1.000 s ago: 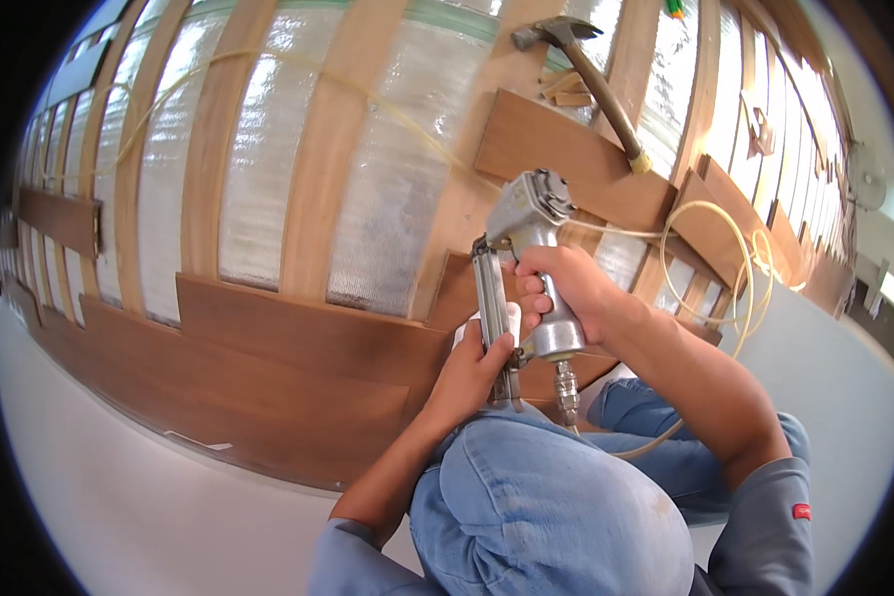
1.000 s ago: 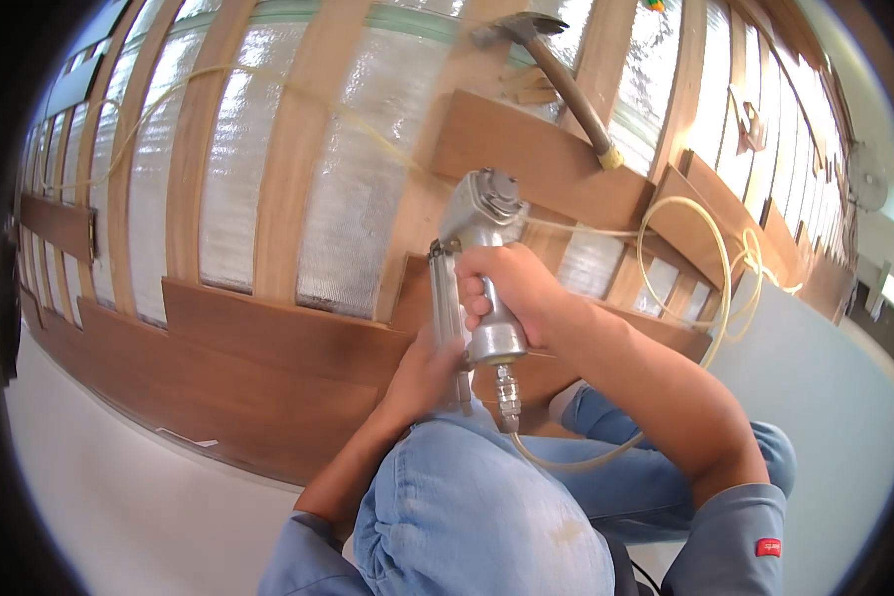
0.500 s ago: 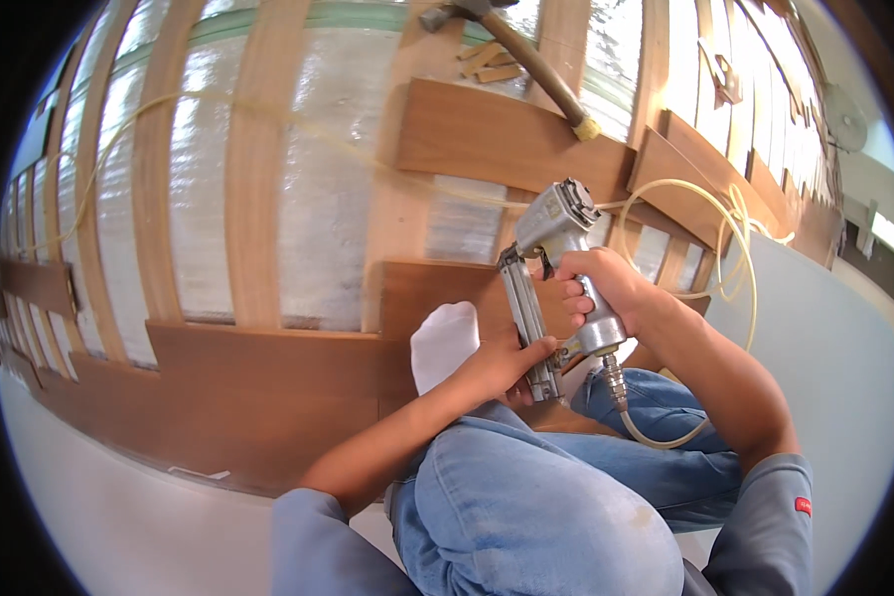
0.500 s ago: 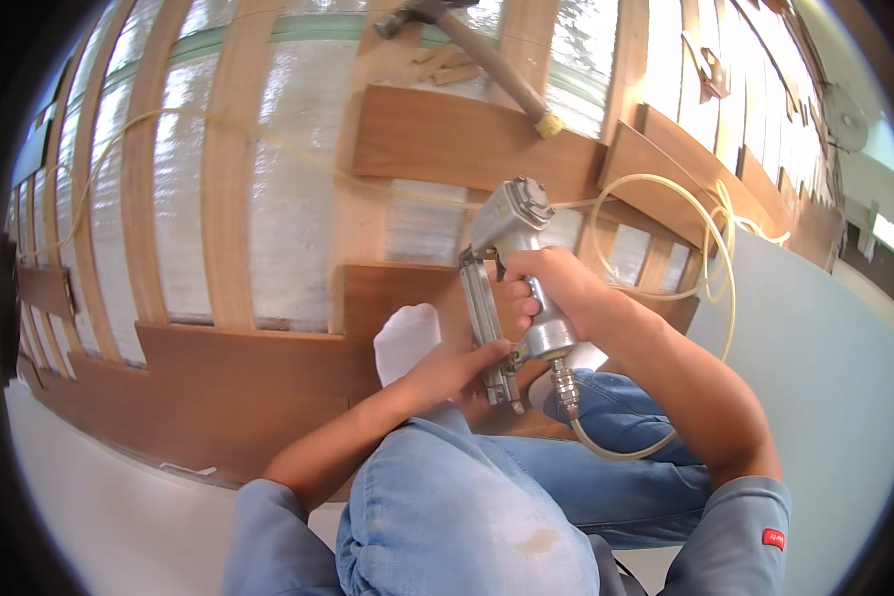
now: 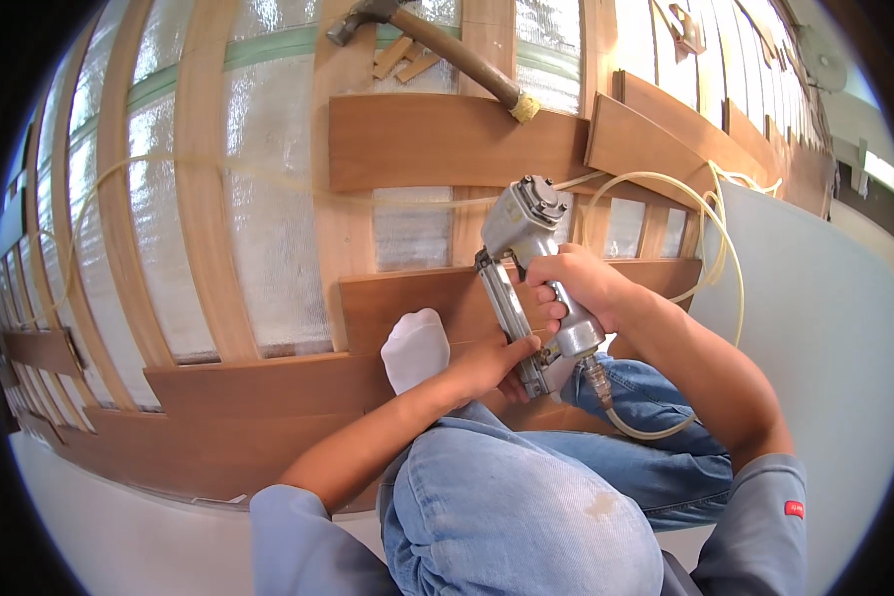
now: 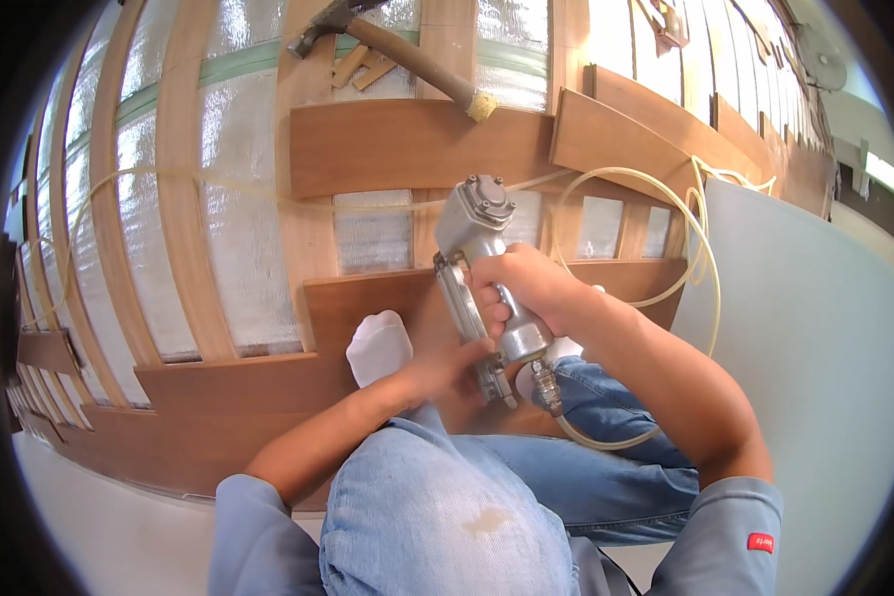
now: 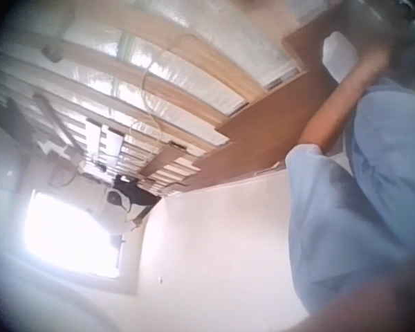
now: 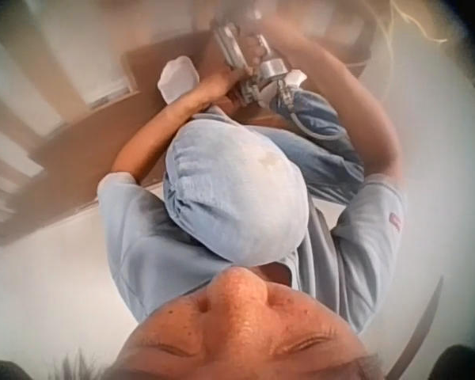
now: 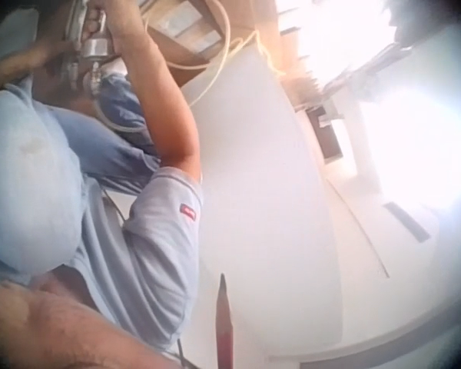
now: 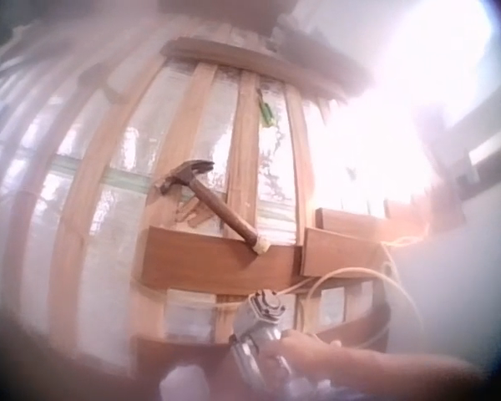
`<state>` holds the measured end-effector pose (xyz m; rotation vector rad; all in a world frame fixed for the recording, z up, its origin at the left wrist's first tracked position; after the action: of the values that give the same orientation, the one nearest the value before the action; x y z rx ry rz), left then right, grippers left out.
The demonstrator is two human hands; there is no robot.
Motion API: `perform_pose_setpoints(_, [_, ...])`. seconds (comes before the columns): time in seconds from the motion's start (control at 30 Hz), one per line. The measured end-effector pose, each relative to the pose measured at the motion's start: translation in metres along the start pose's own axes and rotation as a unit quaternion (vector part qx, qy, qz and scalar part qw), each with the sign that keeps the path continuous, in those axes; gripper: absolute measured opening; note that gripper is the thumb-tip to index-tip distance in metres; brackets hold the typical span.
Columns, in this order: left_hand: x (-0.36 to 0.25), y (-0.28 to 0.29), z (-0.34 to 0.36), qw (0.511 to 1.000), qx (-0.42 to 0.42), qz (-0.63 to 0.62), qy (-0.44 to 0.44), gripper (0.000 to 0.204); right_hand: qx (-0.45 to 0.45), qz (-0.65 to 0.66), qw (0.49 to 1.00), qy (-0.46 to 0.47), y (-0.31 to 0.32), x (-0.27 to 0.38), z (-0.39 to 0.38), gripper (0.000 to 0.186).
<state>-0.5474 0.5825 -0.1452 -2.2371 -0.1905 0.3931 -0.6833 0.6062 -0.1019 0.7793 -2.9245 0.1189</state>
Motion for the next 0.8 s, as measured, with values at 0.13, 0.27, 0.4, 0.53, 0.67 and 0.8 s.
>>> perform_pose_setpoints(0.13, [-0.001,-0.008,0.009,1.0,0.007,-0.009,0.014,0.057,0.006,0.016,1.0,-0.004,0.013,-0.002,-0.001,0.008])
perform_pose_setpoints(0.27, [0.01,-0.009,0.023,0.999,0.039,-0.017,0.004,0.061,0.021,-0.003,1.0,0.008,0.013,0.0,0.001,0.009])
perform_pose_setpoints(0.4, [0.001,-0.015,0.023,0.999,0.04,0.004,0.021,0.062,0.003,-0.011,1.0,0.019,0.023,-0.003,0.001,0.01])
perform_pose_setpoints(0.53, [0.002,-0.018,0.029,0.998,0.055,-0.004,0.017,0.064,0.009,0.003,1.0,-0.004,0.029,-0.008,0.001,0.012])
perform_pose_setpoints(0.67, [0.002,-0.016,0.028,0.999,0.041,0.007,0.012,0.056,0.02,-0.014,0.999,0.039,0.026,0.004,0.001,0.025])
perform_pose_setpoints(0.8, [-0.047,0.027,-0.011,0.946,-0.123,0.179,-0.242,0.046,0.014,-0.113,0.991,0.068,0.054,0.016,-0.035,0.017])
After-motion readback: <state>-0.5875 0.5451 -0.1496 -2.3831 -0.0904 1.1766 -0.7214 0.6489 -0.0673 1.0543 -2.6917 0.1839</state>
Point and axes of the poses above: each hand's wrist, its own z-axis towards the middle knuckle, its own y-axis out of the back of the hand, x = y × z, the point moved 10 cm from there along z, towards the middle knuckle, and after that the axes turned 5 degrees about y, right-handed, at the moved point
